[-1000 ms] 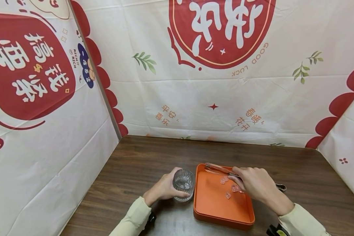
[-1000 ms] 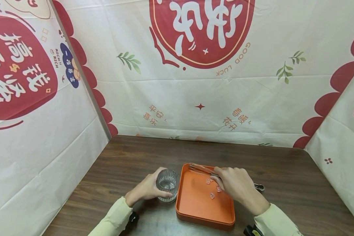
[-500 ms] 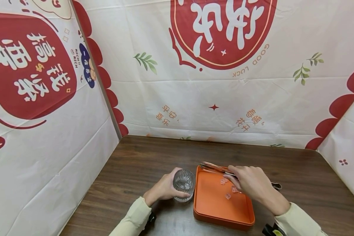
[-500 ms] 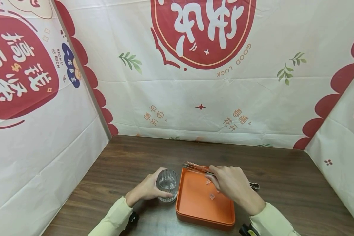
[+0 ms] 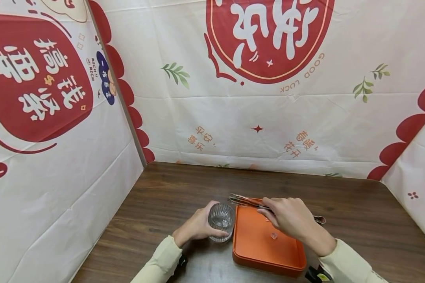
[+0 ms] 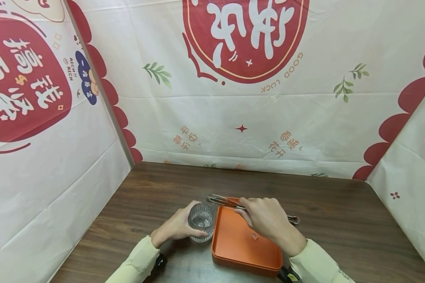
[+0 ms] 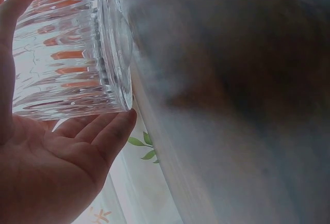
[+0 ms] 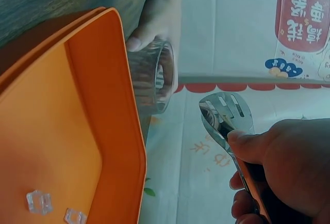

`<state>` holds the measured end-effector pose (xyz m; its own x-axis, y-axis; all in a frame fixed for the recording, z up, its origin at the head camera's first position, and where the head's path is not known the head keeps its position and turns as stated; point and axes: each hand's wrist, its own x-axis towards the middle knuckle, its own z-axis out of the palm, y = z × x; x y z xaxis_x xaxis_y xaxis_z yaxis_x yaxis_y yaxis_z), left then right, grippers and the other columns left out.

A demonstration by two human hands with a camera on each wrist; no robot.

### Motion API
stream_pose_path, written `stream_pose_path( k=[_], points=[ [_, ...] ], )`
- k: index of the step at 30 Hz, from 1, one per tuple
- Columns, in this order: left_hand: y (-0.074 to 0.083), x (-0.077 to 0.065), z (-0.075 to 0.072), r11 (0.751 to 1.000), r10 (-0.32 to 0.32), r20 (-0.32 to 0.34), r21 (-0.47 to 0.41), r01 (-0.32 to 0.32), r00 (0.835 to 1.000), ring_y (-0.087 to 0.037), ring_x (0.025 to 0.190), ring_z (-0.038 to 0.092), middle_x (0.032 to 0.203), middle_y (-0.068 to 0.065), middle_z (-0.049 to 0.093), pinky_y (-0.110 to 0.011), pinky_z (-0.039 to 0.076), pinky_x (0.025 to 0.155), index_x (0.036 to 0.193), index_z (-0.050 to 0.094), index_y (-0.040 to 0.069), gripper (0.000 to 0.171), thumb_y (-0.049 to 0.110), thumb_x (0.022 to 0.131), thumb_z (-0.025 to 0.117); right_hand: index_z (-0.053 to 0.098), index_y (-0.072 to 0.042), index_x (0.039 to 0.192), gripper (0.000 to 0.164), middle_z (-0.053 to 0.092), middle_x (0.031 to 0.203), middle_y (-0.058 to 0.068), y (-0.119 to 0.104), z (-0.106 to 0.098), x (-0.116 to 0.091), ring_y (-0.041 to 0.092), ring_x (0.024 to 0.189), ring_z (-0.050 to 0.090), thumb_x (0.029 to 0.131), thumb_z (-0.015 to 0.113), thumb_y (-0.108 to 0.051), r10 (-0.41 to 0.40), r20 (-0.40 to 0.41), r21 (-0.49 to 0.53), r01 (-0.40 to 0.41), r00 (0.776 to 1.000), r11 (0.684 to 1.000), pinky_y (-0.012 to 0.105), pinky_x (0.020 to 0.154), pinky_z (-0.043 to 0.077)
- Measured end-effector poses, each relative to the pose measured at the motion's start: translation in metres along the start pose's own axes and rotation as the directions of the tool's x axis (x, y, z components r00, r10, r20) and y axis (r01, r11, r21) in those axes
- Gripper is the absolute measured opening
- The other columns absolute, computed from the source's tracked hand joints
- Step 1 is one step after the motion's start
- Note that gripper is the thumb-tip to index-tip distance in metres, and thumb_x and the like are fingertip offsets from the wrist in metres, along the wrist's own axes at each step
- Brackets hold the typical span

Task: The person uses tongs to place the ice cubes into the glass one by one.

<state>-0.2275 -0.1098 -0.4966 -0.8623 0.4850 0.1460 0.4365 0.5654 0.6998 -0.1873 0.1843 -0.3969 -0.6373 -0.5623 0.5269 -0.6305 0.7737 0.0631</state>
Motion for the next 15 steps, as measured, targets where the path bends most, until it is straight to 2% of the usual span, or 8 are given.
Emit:
stream_pose_path(
  k=[15],
  points=[
    [-0.0011,0.0011,0.0003,1.000,0.027,-0.005,-0.014,-0.027,1.000,-0.015,0.098,0.066,0.110,-0.003,0.070,-0.030,0.052,0.086,0.132,0.048,0.021,0.083,0.045,0.065,0.091,0.051,-0.025,0.073,0.029,0.038,0.056,-0.019,-0.0080,0.0060,0.0048,-0.002,0.045,0.034,0.087,0.075,-0.035,0.012,0.035,0.014,-0.013,0.999,1.000,0.020,0.042,0.026]
  ],
)
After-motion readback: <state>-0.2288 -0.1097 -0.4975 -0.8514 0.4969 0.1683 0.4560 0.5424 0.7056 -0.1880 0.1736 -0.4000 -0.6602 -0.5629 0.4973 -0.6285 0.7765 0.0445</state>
